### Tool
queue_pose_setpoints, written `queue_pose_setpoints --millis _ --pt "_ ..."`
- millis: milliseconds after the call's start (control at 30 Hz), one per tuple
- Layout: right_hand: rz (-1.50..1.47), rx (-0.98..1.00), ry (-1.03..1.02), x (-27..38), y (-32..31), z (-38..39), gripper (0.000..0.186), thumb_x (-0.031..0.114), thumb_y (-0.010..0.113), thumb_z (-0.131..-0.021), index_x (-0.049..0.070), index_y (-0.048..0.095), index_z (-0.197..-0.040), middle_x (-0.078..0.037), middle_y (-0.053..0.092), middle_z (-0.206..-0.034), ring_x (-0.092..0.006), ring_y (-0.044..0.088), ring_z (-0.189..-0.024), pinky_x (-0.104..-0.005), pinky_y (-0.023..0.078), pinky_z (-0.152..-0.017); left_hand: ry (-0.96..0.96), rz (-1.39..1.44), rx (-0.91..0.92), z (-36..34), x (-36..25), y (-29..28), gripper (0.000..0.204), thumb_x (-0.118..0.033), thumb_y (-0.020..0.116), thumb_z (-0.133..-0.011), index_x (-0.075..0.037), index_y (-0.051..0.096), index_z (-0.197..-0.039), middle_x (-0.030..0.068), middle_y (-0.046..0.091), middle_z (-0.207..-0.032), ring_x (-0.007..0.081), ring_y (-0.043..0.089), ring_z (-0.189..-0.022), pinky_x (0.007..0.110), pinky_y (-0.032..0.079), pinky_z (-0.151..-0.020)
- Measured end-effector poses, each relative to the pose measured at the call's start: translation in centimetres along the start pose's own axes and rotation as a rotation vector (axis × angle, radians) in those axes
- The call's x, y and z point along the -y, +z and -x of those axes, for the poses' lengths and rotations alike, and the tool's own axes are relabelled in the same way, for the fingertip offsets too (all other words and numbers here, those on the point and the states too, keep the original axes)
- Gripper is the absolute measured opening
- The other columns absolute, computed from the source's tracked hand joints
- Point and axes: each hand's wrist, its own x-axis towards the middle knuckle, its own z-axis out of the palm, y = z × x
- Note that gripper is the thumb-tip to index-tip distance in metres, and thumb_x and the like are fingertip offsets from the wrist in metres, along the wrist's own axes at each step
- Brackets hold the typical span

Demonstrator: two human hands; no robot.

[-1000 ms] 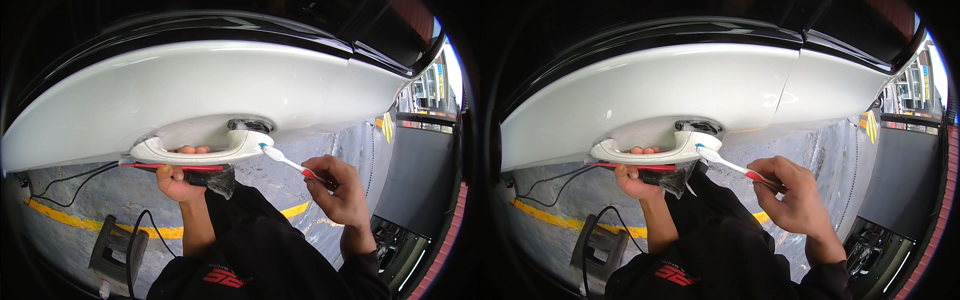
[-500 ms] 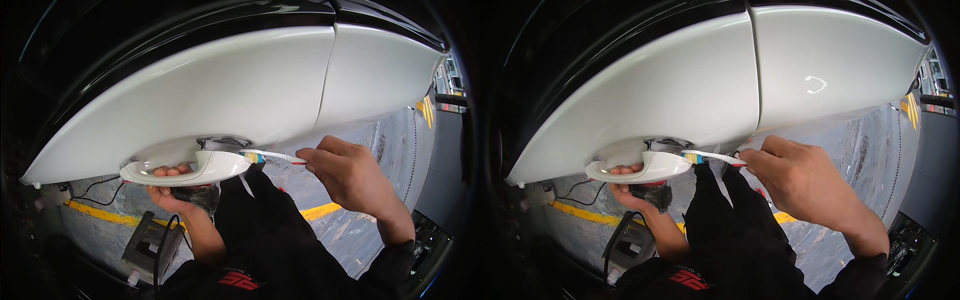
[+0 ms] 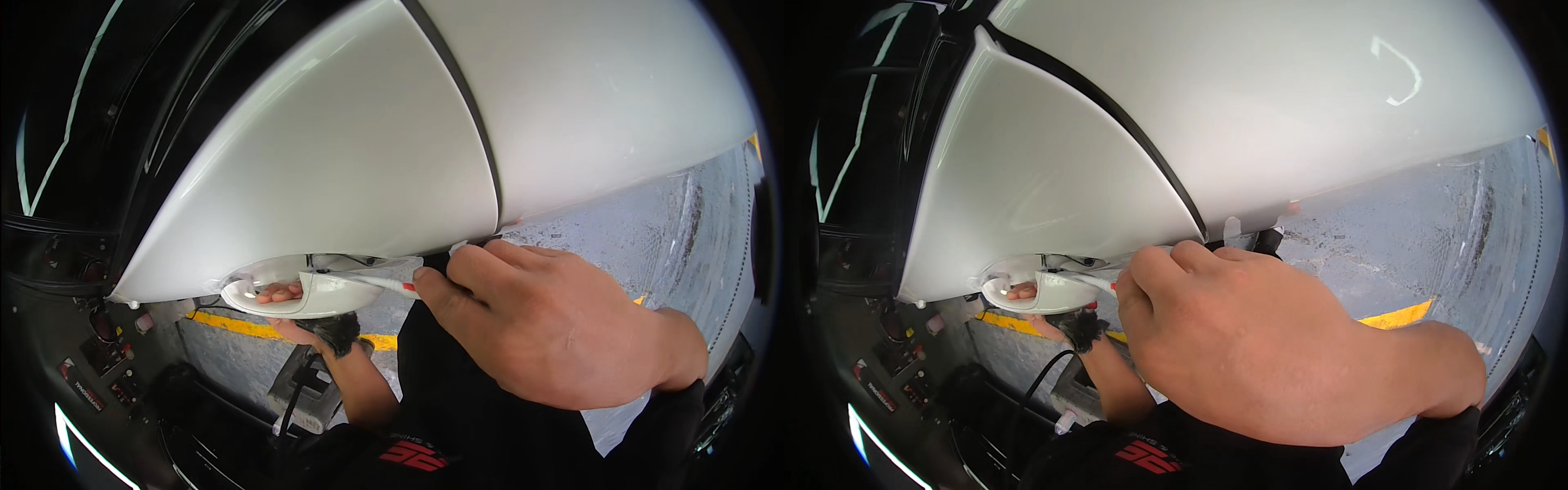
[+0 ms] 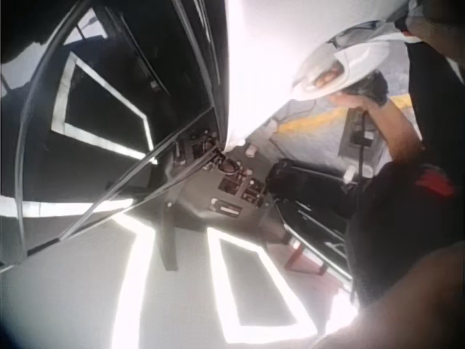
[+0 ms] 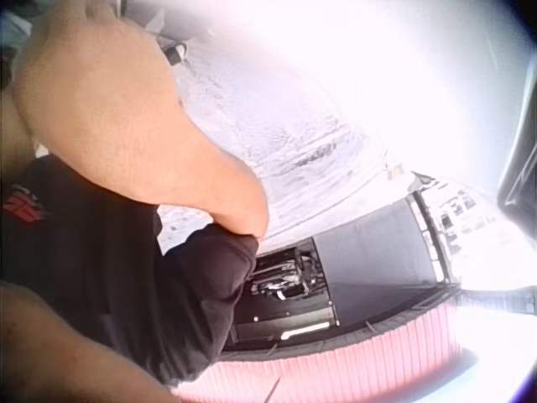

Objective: The person scrubs the door handle of a white car using a toothbrush and a small brush, applying cleaning solution from a spray bottle. They then move to the rear door, spraying and scrubbing the window trim and door panel with the same brushes.

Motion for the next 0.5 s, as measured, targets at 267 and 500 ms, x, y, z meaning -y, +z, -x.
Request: queue_pose_setpoints --millis 267,500 --pt "-0.252 0.001 0.091 -2.6 -1.2 2.6 0.043 -0.002 0.07 -0.072 0.0 0.066 -0.115 -0.004 0.048 -0.068 -0.0181 0.053 -0.052 -0.0325 0.043 -0.044 0.007 0.11 0.041 0.1 -0.5 -0.2 0.035 -0.031 0.037 -0.107 -0.013 0.063 -0.119 0.0053 0.065 -0.123 0.021 0.057 -0.124 0.042 0.035 -0.115" --pt "-1.042 -0.143 0.062 -5.8 1.6 3.6 0.031 -0.003 0.07 -0.079 0.002 0.067 -0.109 -0.013 0.064 -0.091 -0.0228 0.065 -0.071 -0.031 0.052 -0.059 -0.008 0.26 0.026 0.4 -1.4 -0.4 0.038 -0.038 0.042 -0.105 -0.01 0.065 -0.116 0.0057 0.065 -0.122 0.0204 0.06 -0.12 0.049 0.044 -0.105"
